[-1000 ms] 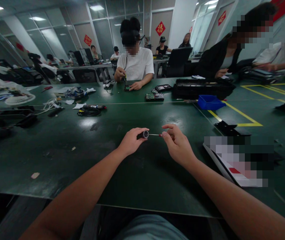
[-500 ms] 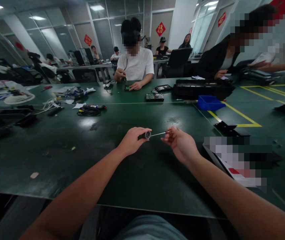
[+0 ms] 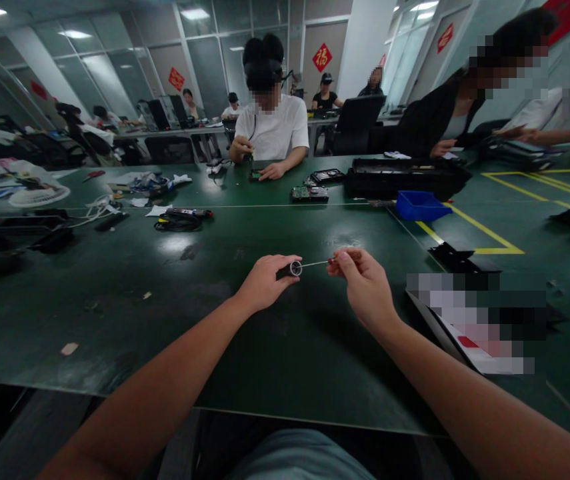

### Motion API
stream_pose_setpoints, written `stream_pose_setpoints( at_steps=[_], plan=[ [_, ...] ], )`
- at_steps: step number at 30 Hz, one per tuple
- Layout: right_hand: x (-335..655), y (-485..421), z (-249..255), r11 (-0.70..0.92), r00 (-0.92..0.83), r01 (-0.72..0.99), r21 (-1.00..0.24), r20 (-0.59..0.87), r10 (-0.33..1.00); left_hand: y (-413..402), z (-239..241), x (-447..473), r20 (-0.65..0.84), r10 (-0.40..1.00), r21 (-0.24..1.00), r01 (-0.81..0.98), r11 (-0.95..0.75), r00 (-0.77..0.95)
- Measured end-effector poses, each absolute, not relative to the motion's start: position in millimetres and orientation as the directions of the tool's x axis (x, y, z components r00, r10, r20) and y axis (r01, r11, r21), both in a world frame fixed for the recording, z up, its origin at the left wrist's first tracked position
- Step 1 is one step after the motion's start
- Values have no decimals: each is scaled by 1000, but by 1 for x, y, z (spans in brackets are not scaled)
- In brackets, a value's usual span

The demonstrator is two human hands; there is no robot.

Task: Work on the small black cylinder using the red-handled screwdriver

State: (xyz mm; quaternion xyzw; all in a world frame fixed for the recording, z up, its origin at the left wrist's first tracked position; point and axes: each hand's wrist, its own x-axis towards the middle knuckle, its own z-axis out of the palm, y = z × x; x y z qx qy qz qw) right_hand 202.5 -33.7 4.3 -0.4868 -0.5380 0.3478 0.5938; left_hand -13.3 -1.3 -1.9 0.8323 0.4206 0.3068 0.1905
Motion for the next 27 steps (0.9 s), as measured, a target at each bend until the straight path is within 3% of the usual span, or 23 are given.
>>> stream_pose_setpoints(
  at_steps=[5, 11, 14, 27],
  plan=[
    [203, -36, 8, 292, 156, 149, -945, 314, 936, -1, -1, -13, 346, 820, 577, 585, -570, 457],
    [204, -43, 20, 214, 202, 518, -828, 361, 910, -1, -1, -12, 345, 818, 572, 588, -572, 460],
    [203, -45, 22, 234, 190, 596, -768, 418, 888, -1, -1, -12, 347, 816, 573, 585, -574, 461],
    [203, -49, 20, 451, -10, 489, -747, 512, 859, -1, -1, -13, 346, 826, 582, 588, -562, 446]
  ],
)
